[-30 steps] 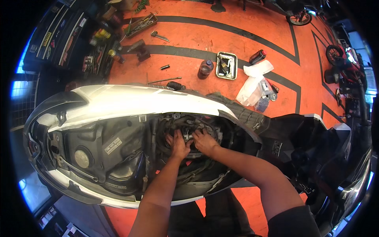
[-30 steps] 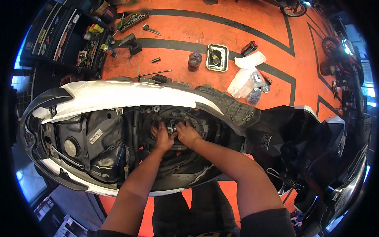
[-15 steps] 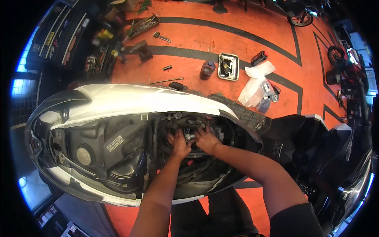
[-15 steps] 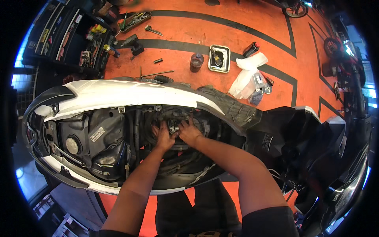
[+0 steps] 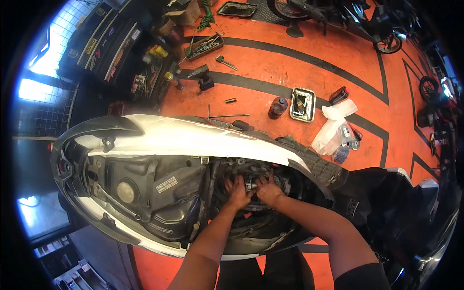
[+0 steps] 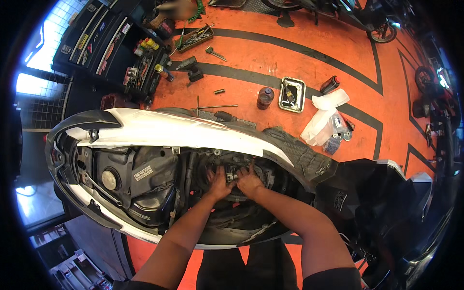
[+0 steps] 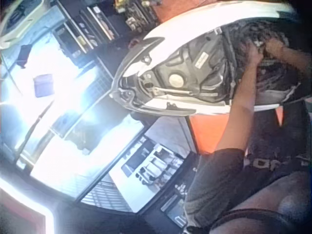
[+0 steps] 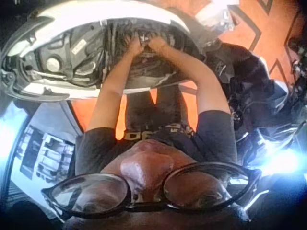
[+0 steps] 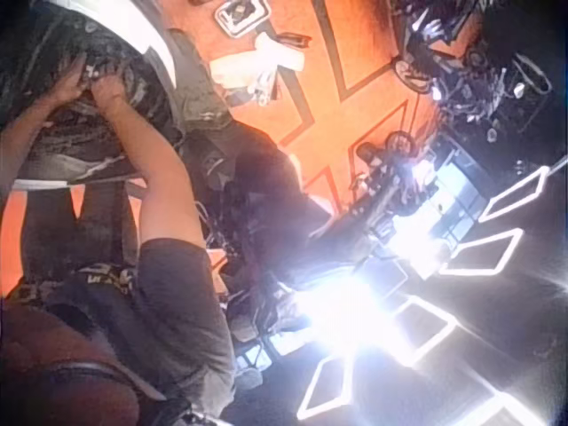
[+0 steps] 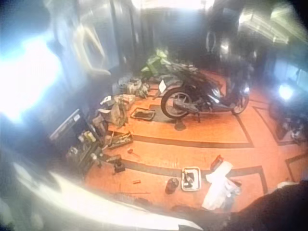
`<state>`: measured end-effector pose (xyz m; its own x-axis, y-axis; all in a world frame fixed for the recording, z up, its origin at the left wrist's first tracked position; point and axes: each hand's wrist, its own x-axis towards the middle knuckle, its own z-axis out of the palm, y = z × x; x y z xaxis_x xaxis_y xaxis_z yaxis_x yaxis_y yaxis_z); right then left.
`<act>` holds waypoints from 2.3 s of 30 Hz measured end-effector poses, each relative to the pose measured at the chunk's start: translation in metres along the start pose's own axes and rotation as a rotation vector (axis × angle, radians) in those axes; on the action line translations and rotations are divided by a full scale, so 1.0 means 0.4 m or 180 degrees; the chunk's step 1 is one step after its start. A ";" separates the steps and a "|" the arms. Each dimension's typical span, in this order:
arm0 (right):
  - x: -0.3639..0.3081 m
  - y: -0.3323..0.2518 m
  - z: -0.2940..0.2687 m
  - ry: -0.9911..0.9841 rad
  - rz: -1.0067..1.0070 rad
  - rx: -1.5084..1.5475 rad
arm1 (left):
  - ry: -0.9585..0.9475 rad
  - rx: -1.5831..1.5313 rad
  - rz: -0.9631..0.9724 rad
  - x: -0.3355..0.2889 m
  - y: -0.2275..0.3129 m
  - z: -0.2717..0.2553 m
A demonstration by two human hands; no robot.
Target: The person works on the internal components of a motorcycle by reaching into the engine compartment, using a T-handle socket wrench to loosen or tighten a bolt, and handling various wires and connectors by hand.
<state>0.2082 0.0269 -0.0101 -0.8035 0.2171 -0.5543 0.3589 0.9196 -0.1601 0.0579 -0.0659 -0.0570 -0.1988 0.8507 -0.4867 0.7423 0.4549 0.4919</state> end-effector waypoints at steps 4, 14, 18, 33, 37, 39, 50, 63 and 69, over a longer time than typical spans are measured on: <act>-0.006 0.008 0.025 -0.0150 -0.0192 0.0118 | -0.0193 0.0117 0.0036 -0.001 -0.012 0.000; -0.009 0.009 0.073 0.0380 -0.0303 -0.0022 | -0.0142 0.0224 -0.0123 -0.004 0.001 0.000; -0.008 0.006 0.073 0.0499 -0.0147 -0.0090 | -0.0158 0.0363 -0.0157 -0.003 0.000 -0.004; 0.000 -0.049 0.080 0.0468 0.0271 0.0037 | -0.0120 0.0814 0.0204 0.002 -0.050 -0.005; -0.001 -0.050 0.091 0.0335 0.0414 0.0317 | -0.0436 0.0786 0.0026 0.006 -0.009 -0.033; 0.004 -0.054 0.104 0.0448 0.0306 0.0172 | -0.0580 0.0912 -0.0230 0.003 0.052 -0.073; 0.004 -0.047 0.094 -0.0208 -0.0107 -0.0027 | 0.0288 -0.0381 0.0831 -0.180 0.430 -0.656; -0.019 -0.036 0.124 0.0142 -0.0088 0.0114 | 0.1855 0.1002 0.0786 -0.299 0.213 -0.781; -0.050 -0.043 -0.043 0.0280 0.0789 0.0933 | 0.2111 0.1389 0.1058 -0.279 0.168 -0.820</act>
<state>0.2099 0.0125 0.0179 -0.7085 0.4597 -0.5355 0.6573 0.7060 -0.2636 -0.0799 -0.0436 0.2672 -0.1593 0.9618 0.2226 0.9808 0.1286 0.1463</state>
